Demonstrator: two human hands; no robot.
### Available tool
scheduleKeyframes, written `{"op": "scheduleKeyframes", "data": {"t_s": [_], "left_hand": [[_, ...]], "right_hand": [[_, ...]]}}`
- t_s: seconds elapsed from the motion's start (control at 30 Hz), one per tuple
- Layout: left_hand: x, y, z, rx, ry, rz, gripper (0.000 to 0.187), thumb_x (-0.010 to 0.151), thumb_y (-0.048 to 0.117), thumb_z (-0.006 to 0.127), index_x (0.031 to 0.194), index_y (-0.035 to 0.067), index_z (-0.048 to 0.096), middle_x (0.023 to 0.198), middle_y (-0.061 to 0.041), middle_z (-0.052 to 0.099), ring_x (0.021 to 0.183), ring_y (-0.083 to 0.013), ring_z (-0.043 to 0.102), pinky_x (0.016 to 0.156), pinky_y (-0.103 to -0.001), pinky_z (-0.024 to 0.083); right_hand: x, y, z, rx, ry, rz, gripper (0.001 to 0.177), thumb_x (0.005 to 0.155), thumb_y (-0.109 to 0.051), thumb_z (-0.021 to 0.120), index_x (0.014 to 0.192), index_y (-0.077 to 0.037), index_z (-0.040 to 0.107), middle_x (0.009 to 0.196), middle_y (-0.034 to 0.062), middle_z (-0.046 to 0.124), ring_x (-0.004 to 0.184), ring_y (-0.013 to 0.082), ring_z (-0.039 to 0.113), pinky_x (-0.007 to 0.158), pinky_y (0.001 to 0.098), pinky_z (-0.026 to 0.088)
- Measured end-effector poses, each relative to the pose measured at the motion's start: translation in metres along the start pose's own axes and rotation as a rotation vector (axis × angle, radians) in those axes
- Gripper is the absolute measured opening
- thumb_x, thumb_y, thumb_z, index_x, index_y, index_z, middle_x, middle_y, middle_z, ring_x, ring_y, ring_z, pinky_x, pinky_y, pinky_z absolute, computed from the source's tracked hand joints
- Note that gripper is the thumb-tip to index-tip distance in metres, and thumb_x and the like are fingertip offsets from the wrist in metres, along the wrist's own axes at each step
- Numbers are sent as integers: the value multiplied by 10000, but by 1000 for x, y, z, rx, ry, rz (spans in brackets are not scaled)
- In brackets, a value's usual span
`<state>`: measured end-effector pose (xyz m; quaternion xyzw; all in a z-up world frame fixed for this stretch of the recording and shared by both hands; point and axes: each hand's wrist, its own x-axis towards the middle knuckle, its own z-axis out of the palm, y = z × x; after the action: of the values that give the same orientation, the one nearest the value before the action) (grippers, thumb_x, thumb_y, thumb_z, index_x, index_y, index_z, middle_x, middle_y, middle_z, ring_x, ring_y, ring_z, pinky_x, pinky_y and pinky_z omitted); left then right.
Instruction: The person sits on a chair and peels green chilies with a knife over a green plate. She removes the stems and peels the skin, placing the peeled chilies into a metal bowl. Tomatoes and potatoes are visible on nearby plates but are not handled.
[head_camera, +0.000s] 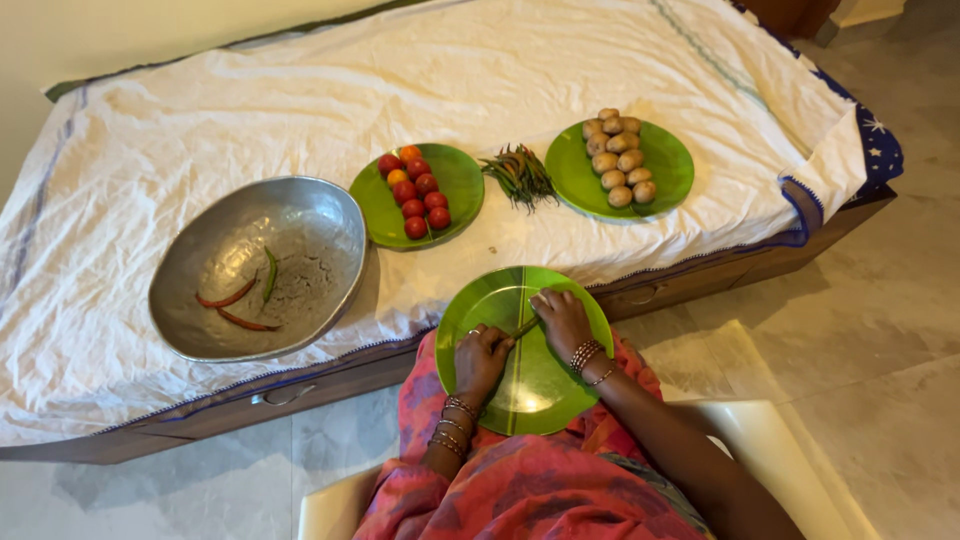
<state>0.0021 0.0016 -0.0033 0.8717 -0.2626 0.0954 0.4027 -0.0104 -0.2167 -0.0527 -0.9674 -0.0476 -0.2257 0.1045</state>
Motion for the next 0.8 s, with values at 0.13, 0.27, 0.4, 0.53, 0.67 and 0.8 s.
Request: {"op": "scheduleKeyframes", "data": {"t_s": [0.13,0.27,0.4,0.53,0.67,0.8], "left_hand": [[0,4,-4,5,-17,-23,169,834,278,783,843,113,752,812,-93,661,808,-318,657,754,-460,479],[-1,-2,-2,4,-23,-14,152,845,255,769,853,105,743,825,-95,664,826,-318,657,774,-459,479],[-1,-6,0,-5,-2,12,136,850,229,754,872,98,729,846,-100,664,851,-325,657,778,-459,482],[-1,-1,-2,-33,-9,-16,152,839,244,771,856,97,735,827,-103,665,830,-327,657,773,-466,482],[0,1,-3,-43,-16,-27,149,848,242,776,856,101,729,828,-100,661,826,-327,658,766,-468,492],[0,3,-5,-104,62,10,145,856,219,759,924,97,718,872,-94,675,843,-331,658,760,-472,488]], "right_hand": [[-7,-23,-12,-13,-4,-54,427,849,50,588,1254,-56,670,1275,152,635,1096,304,598,903,432,501],[-18,-58,-29,118,-39,-25,442,846,30,601,1282,-25,652,1275,167,635,1072,320,595,926,421,506],[-21,-76,-37,244,4,-55,434,837,10,612,1266,-25,658,1268,162,645,1103,336,594,972,432,506],[-19,-52,-15,182,-21,-13,389,867,0,614,1234,-106,691,1260,117,673,1086,303,606,971,441,506],[0,-3,18,-14,68,14,445,854,37,600,1233,-162,722,1299,97,685,1120,301,608,973,427,506],[10,15,13,-4,130,12,341,878,0,639,1164,-158,735,1254,82,692,1070,303,606,957,453,500]]}}
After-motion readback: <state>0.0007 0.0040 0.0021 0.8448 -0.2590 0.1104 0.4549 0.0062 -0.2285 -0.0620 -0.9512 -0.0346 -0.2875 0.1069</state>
